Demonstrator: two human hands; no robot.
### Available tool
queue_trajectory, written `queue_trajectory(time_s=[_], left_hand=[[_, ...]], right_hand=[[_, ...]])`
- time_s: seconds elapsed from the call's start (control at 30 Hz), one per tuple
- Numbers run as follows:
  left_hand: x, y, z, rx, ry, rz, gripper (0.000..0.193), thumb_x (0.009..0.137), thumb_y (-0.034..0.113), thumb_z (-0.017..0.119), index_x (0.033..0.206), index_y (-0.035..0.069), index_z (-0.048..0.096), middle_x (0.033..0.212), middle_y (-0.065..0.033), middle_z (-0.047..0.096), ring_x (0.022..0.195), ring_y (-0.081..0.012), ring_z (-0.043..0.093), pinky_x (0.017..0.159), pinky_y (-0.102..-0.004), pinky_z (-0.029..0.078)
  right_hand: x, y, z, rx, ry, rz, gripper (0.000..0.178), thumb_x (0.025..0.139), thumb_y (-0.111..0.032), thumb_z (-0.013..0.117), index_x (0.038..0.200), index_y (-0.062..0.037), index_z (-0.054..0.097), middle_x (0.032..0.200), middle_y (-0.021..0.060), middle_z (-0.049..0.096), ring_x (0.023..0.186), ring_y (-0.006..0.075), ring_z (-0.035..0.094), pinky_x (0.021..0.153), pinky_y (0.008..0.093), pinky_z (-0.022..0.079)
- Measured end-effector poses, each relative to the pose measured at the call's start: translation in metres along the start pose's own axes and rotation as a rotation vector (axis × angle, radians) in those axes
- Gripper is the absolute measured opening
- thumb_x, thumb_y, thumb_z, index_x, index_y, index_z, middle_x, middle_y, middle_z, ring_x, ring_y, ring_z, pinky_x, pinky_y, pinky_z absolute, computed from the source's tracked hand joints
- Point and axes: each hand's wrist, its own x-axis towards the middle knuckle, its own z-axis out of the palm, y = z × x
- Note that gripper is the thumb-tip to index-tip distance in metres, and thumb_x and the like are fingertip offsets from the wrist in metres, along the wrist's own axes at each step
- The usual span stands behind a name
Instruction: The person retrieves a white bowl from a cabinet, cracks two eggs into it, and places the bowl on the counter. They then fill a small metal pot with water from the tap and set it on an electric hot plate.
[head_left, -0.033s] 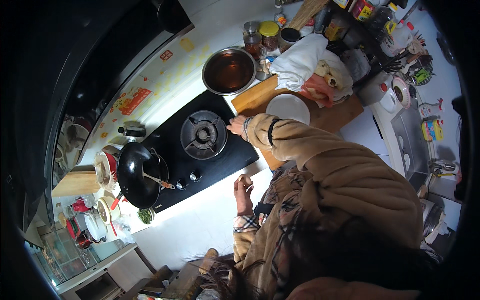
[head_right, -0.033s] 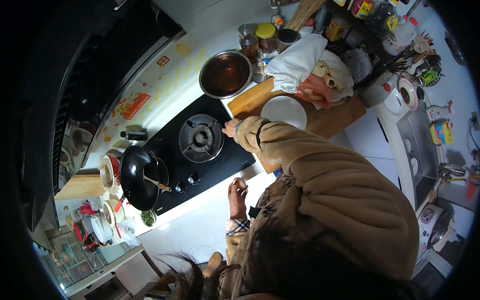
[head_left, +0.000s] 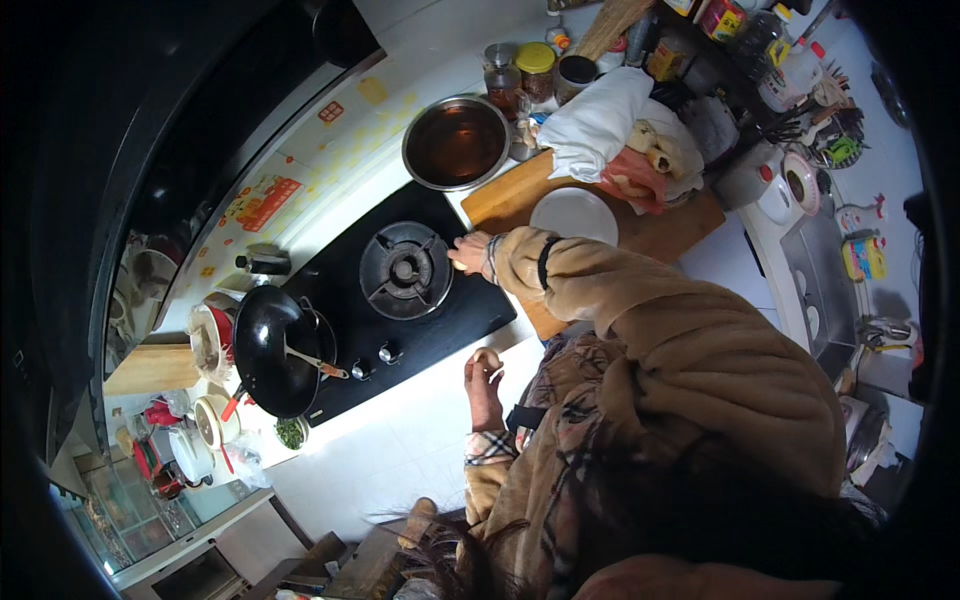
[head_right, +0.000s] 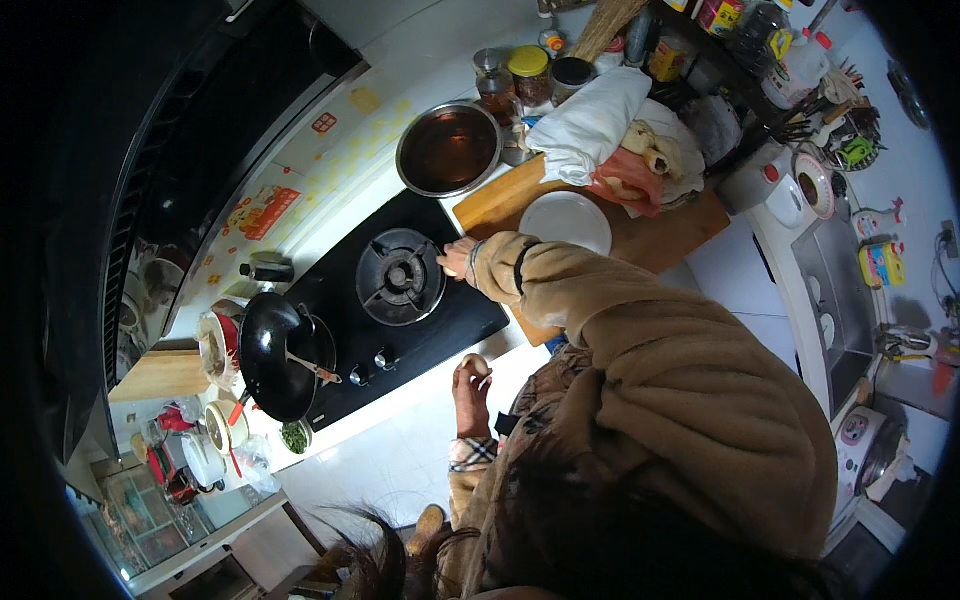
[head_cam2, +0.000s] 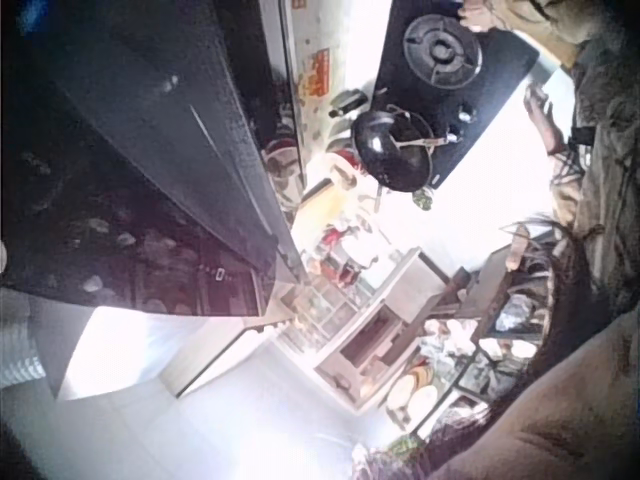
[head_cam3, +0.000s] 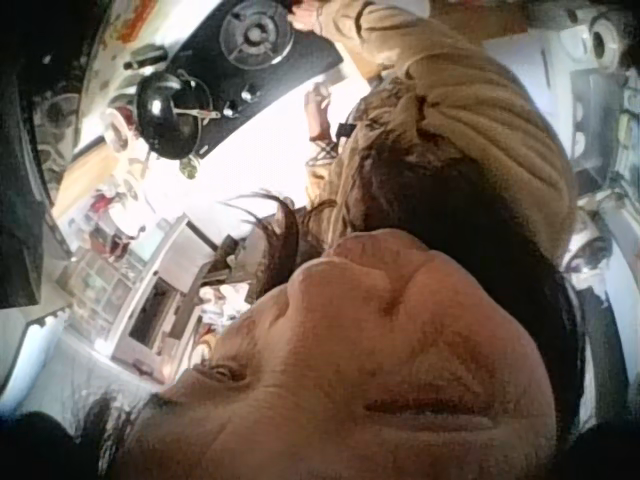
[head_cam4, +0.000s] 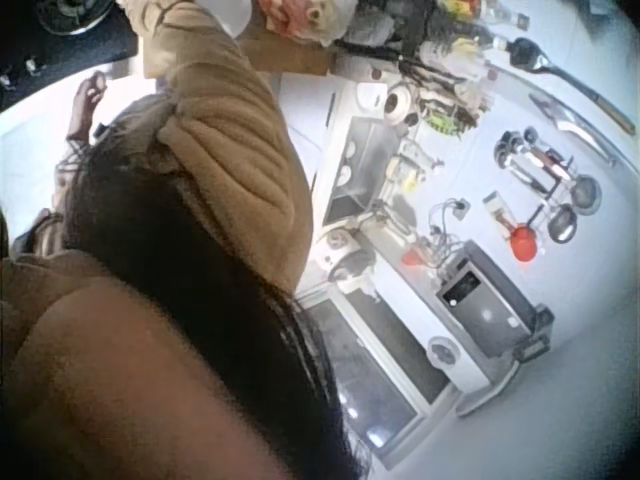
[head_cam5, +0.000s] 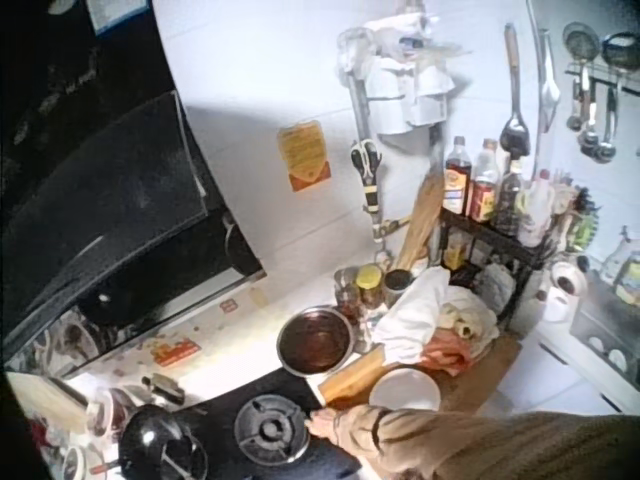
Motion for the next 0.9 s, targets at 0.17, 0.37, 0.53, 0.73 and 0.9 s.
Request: queue_trajectory(time_s=[0.17, 0.37, 0.53, 0.73, 0.9], left_hand=[[0.01, 0.042, 0.015, 0.067, -0.139, 0.112, 0.033, 0.097, 0.035, 0.051, 0.119, 0.013, 0.059, 0.104, -0.0005, 0.063, 0.094, -0.0124, 0.058, 0.083, -0.0309, 0.042], [0.039, 0.076, 0.084, 0.094, -0.432, 0.047, 0.043, 0.101, 0.025, 0.055, 0.139, 0.007, 0.05, 0.118, -0.0085, 0.064, 0.093, -0.0195, 0.068, 0.072, -0.0243, 0.052], [0.064, 0.061, 0.161, -0.037, -0.647, -0.146, 0.042, 0.104, 0.02, 0.051, 0.144, 0.008, 0.045, 0.122, -0.0105, 0.064, 0.099, -0.0234, 0.068, 0.082, -0.0297, 0.057], [0.079, 0.035, 0.22, -0.044, -0.683, -0.218, 0.039, 0.102, 0.018, 0.058, 0.138, 0.006, 0.053, 0.121, -0.009, 0.065, 0.099, -0.0227, 0.068, 0.085, -0.0301, 0.056], [0.086, 0.024, 0.235, 0.035, -0.673, -0.181, 0.038, 0.1, 0.022, 0.062, 0.135, 0.009, 0.056, 0.121, -0.0087, 0.065, 0.103, -0.0204, 0.066, 0.087, -0.0296, 0.056]], right_hand=[[-0.053, -0.029, -0.048, 0.98, 0.076, 0.339, 0.044, 0.08, -0.043, 0.079, 0.101, -0.0073, 0.063, 0.085, 0.0117, 0.065, 0.076, 0.0229, 0.069, 0.063, 0.0354, 0.056], [-0.199, -0.009, -0.087, 1.349, 0.298, 0.541, 0.042, 0.094, -0.032, 0.07, 0.124, -0.0066, 0.058, 0.089, 0.0046, 0.064, 0.072, 0.0121, 0.066, 0.056, 0.025, 0.054], [-0.263, 0.002, -0.109, 1.396, 0.481, 0.593, 0.04, 0.1, -0.027, 0.061, 0.137, -0.0123, 0.053, 0.107, 0.0015, 0.064, 0.087, 0.0087, 0.063, 0.065, 0.0223, 0.053], [-0.274, 0.01, -0.107, 0.955, 0.711, 0.363, 0.047, 0.094, -0.008, 0.064, 0.139, -0.0088, 0.052, 0.13, 0.0108, 0.055, 0.113, 0.0214, 0.056, 0.091, 0.0323, 0.051], [-0.283, 0.018, -0.104, 0.939, 0.727, 0.438, 0.047, 0.092, -0.007, 0.065, 0.138, -0.0064, 0.052, 0.133, 0.0107, 0.054, 0.117, 0.0208, 0.057, 0.094, 0.0331, 0.05]])
